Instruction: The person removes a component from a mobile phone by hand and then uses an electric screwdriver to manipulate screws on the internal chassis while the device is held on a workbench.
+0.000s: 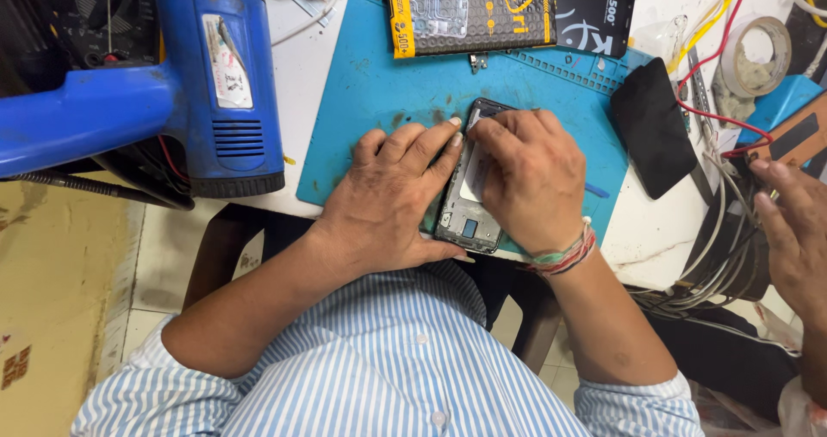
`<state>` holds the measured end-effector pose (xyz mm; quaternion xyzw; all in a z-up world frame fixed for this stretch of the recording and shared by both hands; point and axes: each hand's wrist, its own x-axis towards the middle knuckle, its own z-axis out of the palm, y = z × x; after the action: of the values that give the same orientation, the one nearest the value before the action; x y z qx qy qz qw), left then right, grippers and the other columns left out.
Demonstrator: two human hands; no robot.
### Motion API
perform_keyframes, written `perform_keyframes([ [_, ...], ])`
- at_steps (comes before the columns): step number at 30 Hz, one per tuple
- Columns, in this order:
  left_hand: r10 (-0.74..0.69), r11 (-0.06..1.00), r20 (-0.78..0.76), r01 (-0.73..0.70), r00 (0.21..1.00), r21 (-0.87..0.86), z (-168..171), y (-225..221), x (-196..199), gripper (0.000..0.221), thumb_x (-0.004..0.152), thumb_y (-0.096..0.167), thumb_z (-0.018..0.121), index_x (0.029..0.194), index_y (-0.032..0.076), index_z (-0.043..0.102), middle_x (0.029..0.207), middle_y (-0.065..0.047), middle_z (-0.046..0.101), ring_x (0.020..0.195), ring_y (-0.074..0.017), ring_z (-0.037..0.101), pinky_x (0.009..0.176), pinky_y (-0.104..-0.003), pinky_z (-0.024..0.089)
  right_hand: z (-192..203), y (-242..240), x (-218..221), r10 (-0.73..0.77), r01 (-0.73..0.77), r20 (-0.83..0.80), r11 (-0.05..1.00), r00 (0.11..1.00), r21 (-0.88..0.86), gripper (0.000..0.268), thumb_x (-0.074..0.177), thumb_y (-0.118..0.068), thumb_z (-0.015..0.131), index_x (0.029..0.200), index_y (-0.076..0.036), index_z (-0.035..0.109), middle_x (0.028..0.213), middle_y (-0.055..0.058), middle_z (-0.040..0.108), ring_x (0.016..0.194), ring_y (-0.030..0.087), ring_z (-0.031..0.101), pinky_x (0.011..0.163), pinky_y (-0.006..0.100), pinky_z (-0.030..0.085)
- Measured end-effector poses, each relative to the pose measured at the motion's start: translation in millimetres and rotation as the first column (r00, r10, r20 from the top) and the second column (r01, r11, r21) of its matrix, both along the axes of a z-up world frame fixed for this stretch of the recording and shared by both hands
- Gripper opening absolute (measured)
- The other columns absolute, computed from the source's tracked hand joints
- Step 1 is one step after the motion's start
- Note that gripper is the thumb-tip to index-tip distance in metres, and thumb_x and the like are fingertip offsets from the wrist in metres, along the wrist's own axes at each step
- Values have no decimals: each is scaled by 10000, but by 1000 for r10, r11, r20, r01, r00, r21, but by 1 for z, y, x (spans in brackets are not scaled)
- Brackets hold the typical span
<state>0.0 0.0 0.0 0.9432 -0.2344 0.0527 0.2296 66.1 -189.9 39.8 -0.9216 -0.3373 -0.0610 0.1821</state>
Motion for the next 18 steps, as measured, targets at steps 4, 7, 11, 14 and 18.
perform_keyframes([
  [4, 3, 1000, 16, -3, 1000, 29, -4, -1, -1, 1171, 684, 861, 683, 1396, -62, 574, 1486, -140, 435, 1296, -288, 362, 1090, -455, 235, 3, -1, -15, 10, -11, -39, 999, 999, -36, 351, 759, 38, 665, 1086, -80, 718, 987, 68, 674, 916, 296, 608, 785, 409, 506],
  [7, 7, 999, 24, -8, 1000, 38, -6, -2, -1, 1179, 679, 874, 676, 1397, -57, 580, 1494, -142, 436, 1297, -290, 363, 1096, -460, 227, 6, -1, -28, 25, -31, -75, 997, 997, -71, 372, 734, 39, 658, 1080, -85, 716, 982, 53, 672, 910, 286, 605, 785, 404, 498],
  [11, 16, 999, 21, -17, 1000, 38, -8, -3, -1, 1214, 640, 894, 670, 1401, -48, 582, 1503, -140, 433, 1311, -284, 361, 1108, -461, 215, 10, -5, -43, 84, -93, -118, 993, 989, -74, 381, 707, 15, 682, 1071, -93, 723, 969, 49, 666, 875, 272, 592, 770, 411, 466],
  [14, 26, 998, 36, -28, 999, 59, -7, -3, -2, 1168, 658, 874, 666, 1403, -22, 586, 1508, -135, 434, 1323, -280, 353, 1121, -452, 201, 13, -10, -53, 155, -170, -215, 984, 964, -53, 361, 667, -7, 710, 1017, -95, 730, 929, 40, 678, 850, 263, 597, 723, 419, 432],
  [18, -26, 993, 24, 28, 999, -112, -2, 1, 2, 1121, 732, 858, 665, 1389, -48, 590, 1491, -170, 447, 1303, -318, 416, 1092, -487, 272, 6, -19, -52, 85, -51, -194, 983, 977, 175, 250, 784, 26, 726, 1001, -98, 719, 960, 48, 713, 871, 255, 642, 761, 395, 460],
])
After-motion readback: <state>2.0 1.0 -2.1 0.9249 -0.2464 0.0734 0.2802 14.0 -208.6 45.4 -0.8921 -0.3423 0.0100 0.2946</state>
